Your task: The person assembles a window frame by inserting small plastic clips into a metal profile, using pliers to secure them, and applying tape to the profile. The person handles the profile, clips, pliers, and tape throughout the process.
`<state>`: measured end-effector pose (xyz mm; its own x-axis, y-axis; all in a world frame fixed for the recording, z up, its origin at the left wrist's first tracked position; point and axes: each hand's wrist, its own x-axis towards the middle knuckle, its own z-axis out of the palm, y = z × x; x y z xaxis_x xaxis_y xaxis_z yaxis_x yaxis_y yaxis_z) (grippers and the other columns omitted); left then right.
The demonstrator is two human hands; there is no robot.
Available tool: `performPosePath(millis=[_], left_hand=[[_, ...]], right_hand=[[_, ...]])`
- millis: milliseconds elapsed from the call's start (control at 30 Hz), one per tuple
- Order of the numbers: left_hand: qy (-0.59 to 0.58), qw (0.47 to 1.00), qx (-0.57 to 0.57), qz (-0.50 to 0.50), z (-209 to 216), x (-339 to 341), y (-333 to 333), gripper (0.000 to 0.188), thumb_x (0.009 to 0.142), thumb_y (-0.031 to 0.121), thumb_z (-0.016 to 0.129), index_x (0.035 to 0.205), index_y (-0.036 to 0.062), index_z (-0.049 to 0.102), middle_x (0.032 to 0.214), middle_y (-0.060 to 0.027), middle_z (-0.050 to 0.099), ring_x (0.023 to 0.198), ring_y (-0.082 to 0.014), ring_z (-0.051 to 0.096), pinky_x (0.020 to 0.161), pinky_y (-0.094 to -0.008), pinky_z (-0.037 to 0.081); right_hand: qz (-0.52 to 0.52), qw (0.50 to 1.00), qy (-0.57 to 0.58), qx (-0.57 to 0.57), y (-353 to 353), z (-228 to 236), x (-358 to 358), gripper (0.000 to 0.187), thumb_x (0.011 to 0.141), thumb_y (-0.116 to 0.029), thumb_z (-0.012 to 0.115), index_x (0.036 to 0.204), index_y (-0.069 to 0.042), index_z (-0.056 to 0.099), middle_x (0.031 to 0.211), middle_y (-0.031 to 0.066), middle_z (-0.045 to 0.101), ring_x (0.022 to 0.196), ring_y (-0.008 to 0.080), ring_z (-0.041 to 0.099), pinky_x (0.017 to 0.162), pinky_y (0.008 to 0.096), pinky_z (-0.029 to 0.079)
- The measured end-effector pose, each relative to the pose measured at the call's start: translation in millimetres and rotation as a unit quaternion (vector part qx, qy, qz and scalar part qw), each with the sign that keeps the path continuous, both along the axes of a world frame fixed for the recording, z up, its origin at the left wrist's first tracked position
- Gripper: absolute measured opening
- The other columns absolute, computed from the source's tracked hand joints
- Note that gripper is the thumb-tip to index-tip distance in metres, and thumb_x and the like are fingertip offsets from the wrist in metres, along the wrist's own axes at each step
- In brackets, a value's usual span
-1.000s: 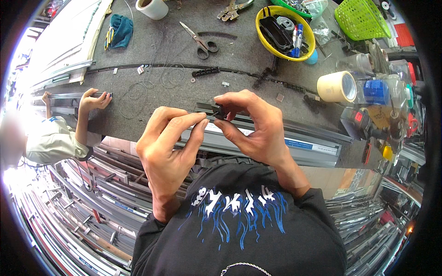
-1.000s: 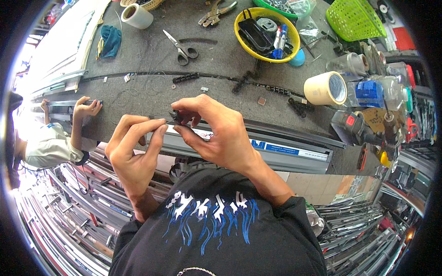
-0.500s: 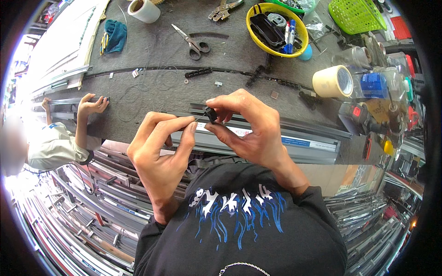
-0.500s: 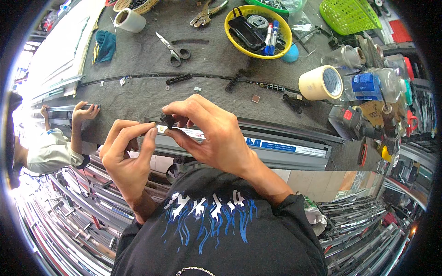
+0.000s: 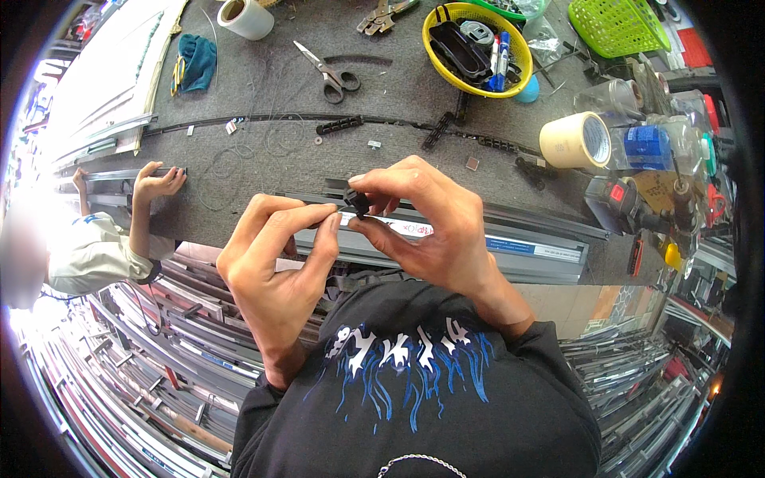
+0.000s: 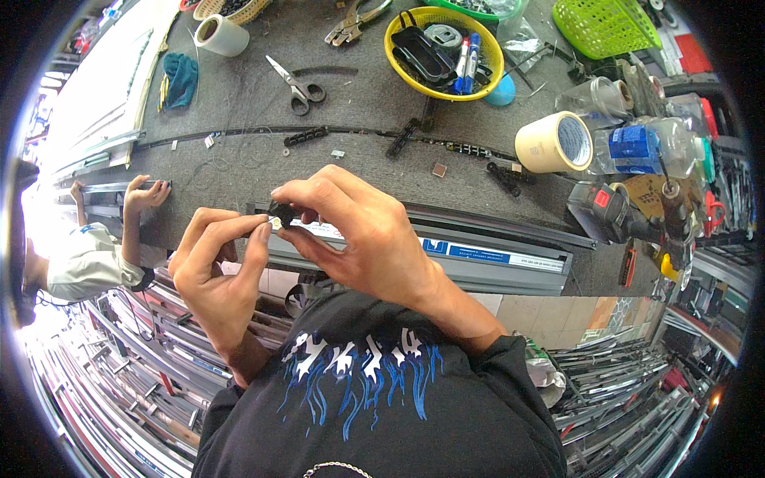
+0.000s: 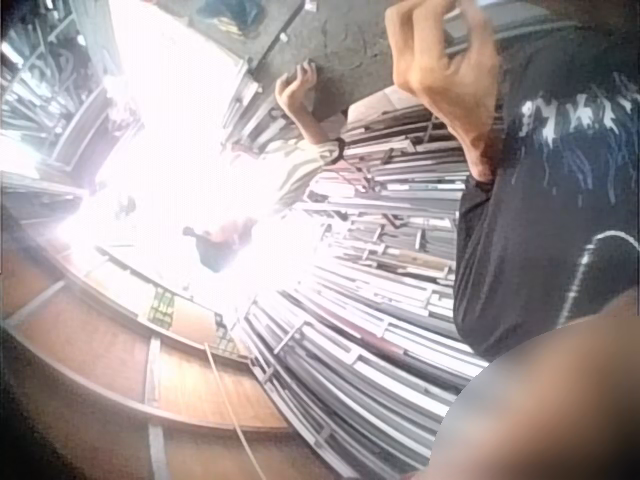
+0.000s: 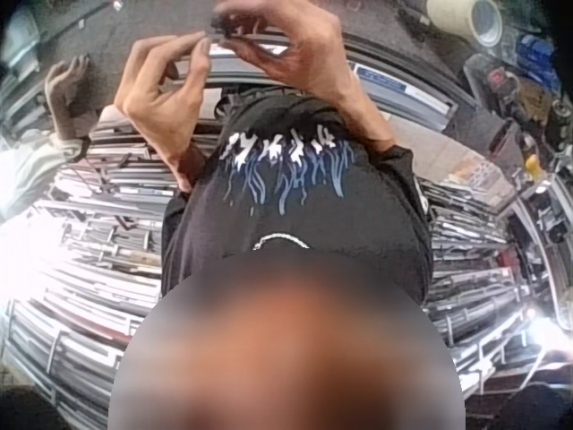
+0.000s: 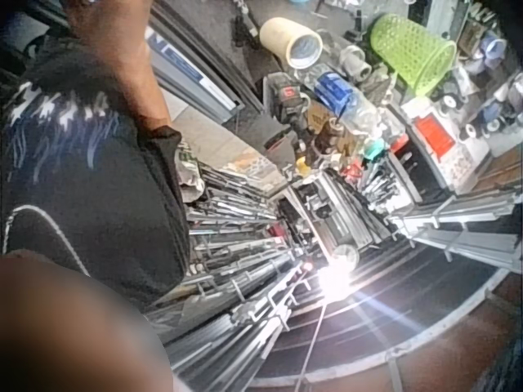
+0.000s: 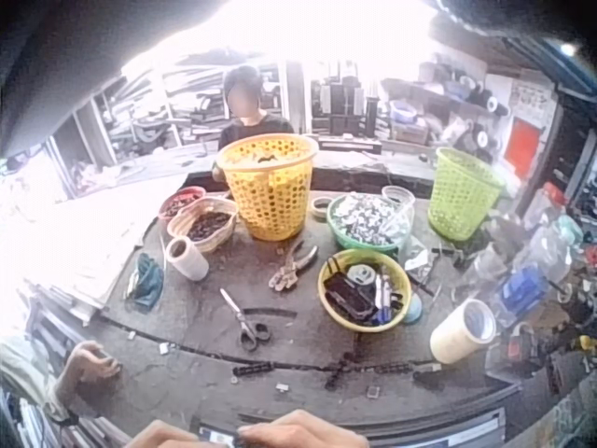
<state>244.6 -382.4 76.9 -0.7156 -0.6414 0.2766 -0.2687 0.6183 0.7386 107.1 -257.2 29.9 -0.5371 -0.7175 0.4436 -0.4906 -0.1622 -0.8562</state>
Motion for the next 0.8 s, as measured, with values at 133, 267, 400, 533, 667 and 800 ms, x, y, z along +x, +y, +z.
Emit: performPosePath(millis=[133,267,400,533,667,800], left_hand=[[0.002,1.0,0.007,-0.002,-1,-1,1,0.019,0.078,-0.004,0.085,0.095,0.0044,0.082,0.084,-0.0054,0.071,0.07,-0.0113,0.062,0.057,-0.0261,0.044],[0.013,0.999,0.048,-0.008,-4,0,1,0.018,0.081,-0.005,0.084,0.097,0.0032,0.082,0.085,-0.0049,0.072,0.072,-0.0106,0.062,0.059,-0.0257,0.044],[0.042,0.987,0.154,-0.022,-13,1,-5,0.016,0.084,-0.005,0.084,0.1,0.0,0.082,0.087,-0.0054,0.072,0.077,-0.0088,0.063,0.064,-0.0243,0.046],[0.046,0.963,0.262,-0.039,-27,3,-13,0.014,0.089,-0.004,0.082,0.102,-0.0034,0.081,0.09,-0.006,0.072,0.081,-0.0087,0.063,0.07,-0.0229,0.046],[0.061,0.942,0.327,-0.046,-45,1,-20,0.011,0.093,-0.003,0.08,0.104,-0.0046,0.081,0.092,-0.0042,0.071,0.084,-0.009,0.062,0.073,-0.0224,0.046],[0.073,0.929,0.359,-0.057,-58,6,-27,0.011,0.094,-0.002,0.079,0.104,-0.0041,0.08,0.092,-0.0035,0.07,0.085,-0.0084,0.061,0.074,-0.0221,0.046]], right_hand=[[0.001,1.0,0.009,0.0,0,1,0,0.047,0.077,-0.001,0.092,0.12,-0.004,0.072,0.101,0.0102,0.075,0.083,0.0172,0.073,0.072,0.0293,0.059],[0.004,1.0,0.02,0.002,0,1,0,0.047,0.077,-0.002,0.092,0.12,-0.004,0.073,0.101,0.0101,0.075,0.083,0.0174,0.073,0.071,0.0291,0.06],[0.001,1.0,0.03,-0.003,1,-1,-1,0.047,0.077,-0.003,0.092,0.12,-0.004,0.074,0.101,0.0099,0.074,0.084,0.0172,0.074,0.071,0.0291,0.061],[-0.007,0.999,0.051,0.015,0,-4,-1,0.046,0.077,-0.003,0.092,0.12,-0.006,0.075,0.1,0.009,0.073,0.084,0.018,0.075,0.071,0.0304,0.062],[0.009,0.999,0.029,0.044,-1,-4,1,0.04,0.083,-0.003,0.086,0.121,-0.006,0.073,0.101,0.0101,0.07,0.088,0.0262,0.073,0.074,0.0362,0.06],[0.022,0.998,0.012,0.058,-3,-5,-1,0.033,0.088,-0.001,0.082,0.12,-0.005,0.074,0.1,0.0113,0.07,0.086,0.0297,0.073,0.072,0.0384,0.058]])
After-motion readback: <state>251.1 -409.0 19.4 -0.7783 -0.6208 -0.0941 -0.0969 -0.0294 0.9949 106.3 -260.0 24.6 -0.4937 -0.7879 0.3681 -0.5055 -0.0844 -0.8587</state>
